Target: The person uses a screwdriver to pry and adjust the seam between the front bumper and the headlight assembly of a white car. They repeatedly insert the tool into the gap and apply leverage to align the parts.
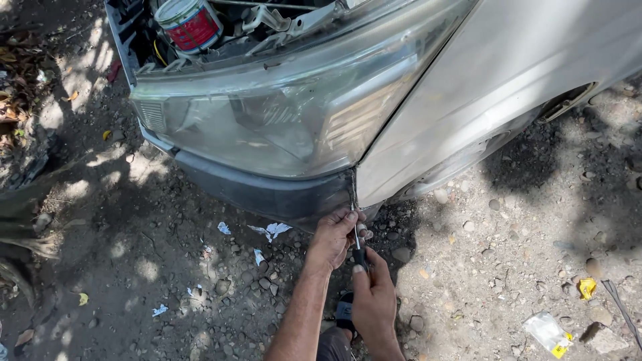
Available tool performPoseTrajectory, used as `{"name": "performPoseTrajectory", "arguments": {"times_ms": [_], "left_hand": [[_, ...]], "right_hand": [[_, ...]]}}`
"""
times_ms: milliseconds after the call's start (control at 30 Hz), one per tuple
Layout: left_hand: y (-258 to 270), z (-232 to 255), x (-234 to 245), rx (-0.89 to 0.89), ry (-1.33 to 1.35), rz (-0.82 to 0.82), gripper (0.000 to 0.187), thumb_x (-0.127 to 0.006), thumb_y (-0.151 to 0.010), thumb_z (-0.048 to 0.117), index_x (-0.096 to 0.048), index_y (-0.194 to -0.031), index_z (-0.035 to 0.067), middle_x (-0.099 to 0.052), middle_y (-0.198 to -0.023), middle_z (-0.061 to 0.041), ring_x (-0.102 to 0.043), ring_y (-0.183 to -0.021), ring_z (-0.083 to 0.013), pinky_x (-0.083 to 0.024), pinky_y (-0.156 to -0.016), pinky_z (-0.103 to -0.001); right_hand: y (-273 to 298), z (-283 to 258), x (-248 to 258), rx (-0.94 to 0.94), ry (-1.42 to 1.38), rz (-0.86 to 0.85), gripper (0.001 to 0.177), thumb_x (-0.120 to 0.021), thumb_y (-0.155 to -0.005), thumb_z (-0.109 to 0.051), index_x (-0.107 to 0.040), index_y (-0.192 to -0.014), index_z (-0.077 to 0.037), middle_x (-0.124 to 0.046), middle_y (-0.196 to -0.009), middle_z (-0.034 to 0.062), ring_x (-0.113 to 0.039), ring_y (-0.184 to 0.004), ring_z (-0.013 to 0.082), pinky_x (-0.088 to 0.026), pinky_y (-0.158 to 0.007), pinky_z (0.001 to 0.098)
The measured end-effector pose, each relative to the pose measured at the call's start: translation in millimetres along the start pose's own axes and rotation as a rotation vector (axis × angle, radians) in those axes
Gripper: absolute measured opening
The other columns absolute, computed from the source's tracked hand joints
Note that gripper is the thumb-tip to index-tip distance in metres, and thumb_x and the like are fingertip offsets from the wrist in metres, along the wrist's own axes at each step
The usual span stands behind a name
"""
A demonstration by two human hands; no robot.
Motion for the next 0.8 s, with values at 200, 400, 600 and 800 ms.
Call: {"name": "performPoseTrajectory", "arguments": {"times_ms": [200, 400, 600, 800], "left_hand": [[-8, -9, -5, -0.155, 0.103, -0.077, 0.021, -0.063, -0.106, 0.017, -0.07, -0.102, -0.002, -0.067, -0.085, -0.006, -0.064, -0.07, -0.0137, -0.056, -0.062, -0.028], [-4, -10, -7, -0.057, 0.093, 0.017, 0.02, -0.063, -0.103, 0.019, -0.07, -0.097, 0.001, -0.064, -0.076, -0.005, -0.064, -0.064, -0.0148, -0.052, -0.054, -0.028], [-19, -18, 1, -0.022, 0.101, 0.016, 0.018, -0.064, -0.102, 0.019, -0.07, -0.097, 0.002, -0.065, -0.076, -0.003, -0.064, -0.065, -0.0142, -0.055, -0.056, -0.028], [-8, -8, 0, -0.042, 0.047, 0.001, 0.017, -0.065, -0.102, 0.018, -0.07, -0.1, 0.001, -0.07, -0.082, -0.002, -0.063, -0.066, -0.0133, -0.054, -0.058, -0.028]], "right_hand": [[-9, 11, 21, -0.51, -0.88, -0.186, 0.041, -0.058, -0.096, -0.026, -0.065, -0.133, -0.009, -0.056, -0.063, 0.0043, -0.047, -0.042, 0.0132, -0.039, -0.042, 0.0312], [20, -49, 16, 0.315, 0.303, 0.082, 0.05, -0.062, -0.092, -0.018, -0.053, -0.139, -0.002, -0.075, -0.099, 0.0143, -0.076, -0.084, 0.0218, -0.06, -0.071, 0.0388], [4, -22, 5, 0.254, 0.255, 0.121, 0.038, -0.064, -0.093, -0.014, -0.059, -0.13, -0.005, -0.076, -0.099, 0.011, -0.076, -0.087, 0.0174, -0.06, -0.071, 0.0366], [-3, -26, 6, -0.619, -0.994, -0.203, 0.038, -0.047, -0.096, -0.028, -0.065, -0.129, -0.017, -0.056, -0.061, 0.0035, -0.042, -0.038, 0.0134, -0.035, -0.041, 0.0316]]}}
Point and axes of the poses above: each hand's wrist, its own y-axis away from the middle knuckle, its own x-axis out of the back of the hand, z = x × y, the point moved 1 cm from there along -y, towards the middle knuckle
